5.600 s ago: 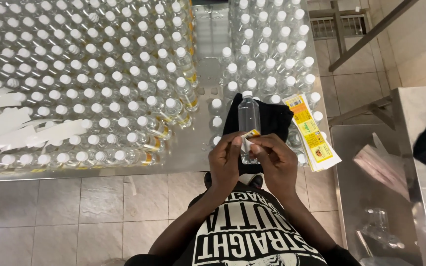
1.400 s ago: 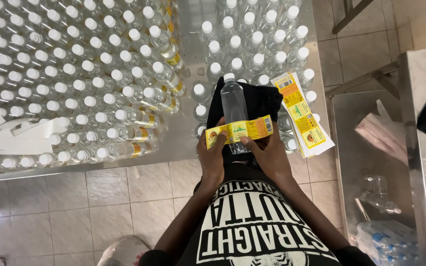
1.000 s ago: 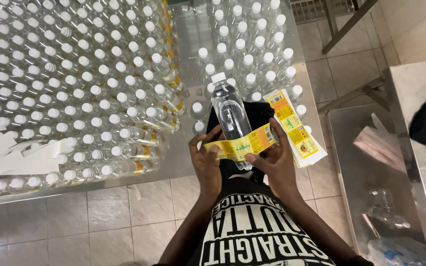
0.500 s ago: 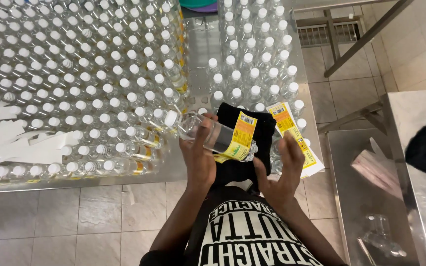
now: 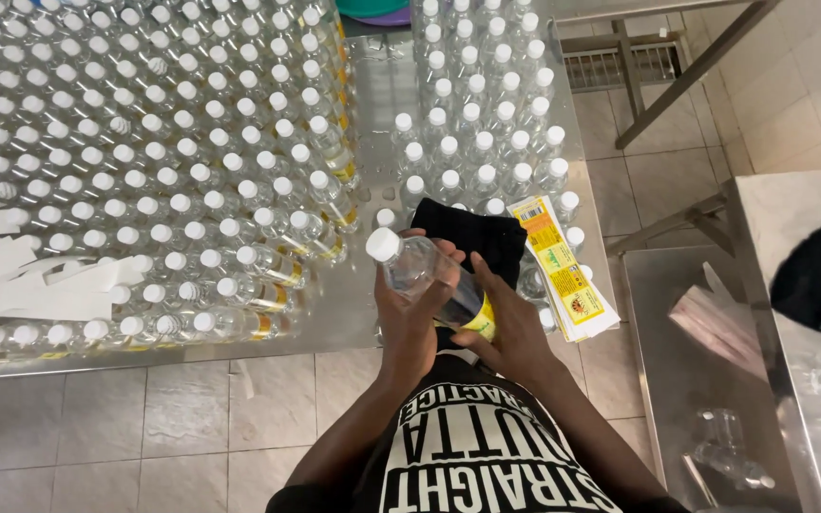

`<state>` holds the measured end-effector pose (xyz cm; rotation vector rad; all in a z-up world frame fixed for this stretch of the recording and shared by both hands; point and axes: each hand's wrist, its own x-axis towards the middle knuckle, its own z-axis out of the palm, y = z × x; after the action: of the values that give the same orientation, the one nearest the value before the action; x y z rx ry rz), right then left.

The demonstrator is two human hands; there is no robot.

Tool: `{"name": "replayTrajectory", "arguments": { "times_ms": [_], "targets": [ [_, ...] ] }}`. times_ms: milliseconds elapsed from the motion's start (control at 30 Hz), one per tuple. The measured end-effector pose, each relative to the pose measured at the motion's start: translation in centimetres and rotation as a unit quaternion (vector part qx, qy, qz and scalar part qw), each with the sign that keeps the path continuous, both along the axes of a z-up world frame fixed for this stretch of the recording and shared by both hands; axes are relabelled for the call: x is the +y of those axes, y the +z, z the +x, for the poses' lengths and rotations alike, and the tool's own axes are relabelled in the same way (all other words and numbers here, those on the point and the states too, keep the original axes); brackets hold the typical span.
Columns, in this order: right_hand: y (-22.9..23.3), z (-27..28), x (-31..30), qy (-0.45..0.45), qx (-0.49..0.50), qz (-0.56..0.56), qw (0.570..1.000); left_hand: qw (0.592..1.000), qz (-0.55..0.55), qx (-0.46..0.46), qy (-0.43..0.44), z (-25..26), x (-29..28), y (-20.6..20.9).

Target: Manually peeling and applying adhesive labels to plastic water bottles at a production workstation.

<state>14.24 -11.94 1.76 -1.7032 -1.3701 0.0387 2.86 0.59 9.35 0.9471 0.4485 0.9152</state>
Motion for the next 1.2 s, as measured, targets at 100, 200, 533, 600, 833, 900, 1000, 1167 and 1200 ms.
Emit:
{"name": "replayTrajectory", "arguments": {
  "times_ms": [100, 200, 533, 600, 833, 900, 1000, 1167, 1200],
  "targets": [
    [0.3, 0.8, -1.4, 0.065, 0.147, -0.057, 0.985, 1.000, 0.007, -0.010, -0.025, -0.3, 0.6, 0.3],
    [2.4, 1.1, -1.7, 0.042, 0.085, -0.104, 0.990, 0.997, 0.067, 0.002, -0.041, -0.4, 1.1, 0.8],
    [3.1, 0.1, 1.0, -0.146, 0.163, 0.129, 0.967, 0.924, 0.372, 0.012, 0.093, -1.1, -0.6, 4.1],
    [5.0, 0.0, 1.7, -0.140, 0.262, 0.150, 0.943, 0.867, 0.453, 0.028, 0.203, -1.9, -1.4, 1.8],
    [5.4, -0.9, 2.7, -0.131, 0.379, 0.138, 0.905, 0.697, 0.620, 0.259, 0.251, -2.4, -1.0, -2.7],
    [6.5, -2.7, 3.0, -0.129, 0.372, 0.096, 0.914, 0.679, 0.614, 0.293, 0.276, -2.4, -0.5, -3.4],
    [8.6, -5.1, 4.3, -0.051, 0.366, 0.113, 0.922, 0.710, 0.564, 0.299, 0.296, -3.3, 0.2, -4.3],
    [9.0, -3.7, 4.3, 0.125, 0.297, 0.009, 0.947, 0.800, 0.487, 0.269, 0.226, -5.7, 0.5, -7.1],
    [9.4, -3.5, 4.5, 0.128, 0.296, 0.007, 0.946, 0.799, 0.486, 0.270, 0.229, -6.3, 0.5, -8.0]
  ]
}}
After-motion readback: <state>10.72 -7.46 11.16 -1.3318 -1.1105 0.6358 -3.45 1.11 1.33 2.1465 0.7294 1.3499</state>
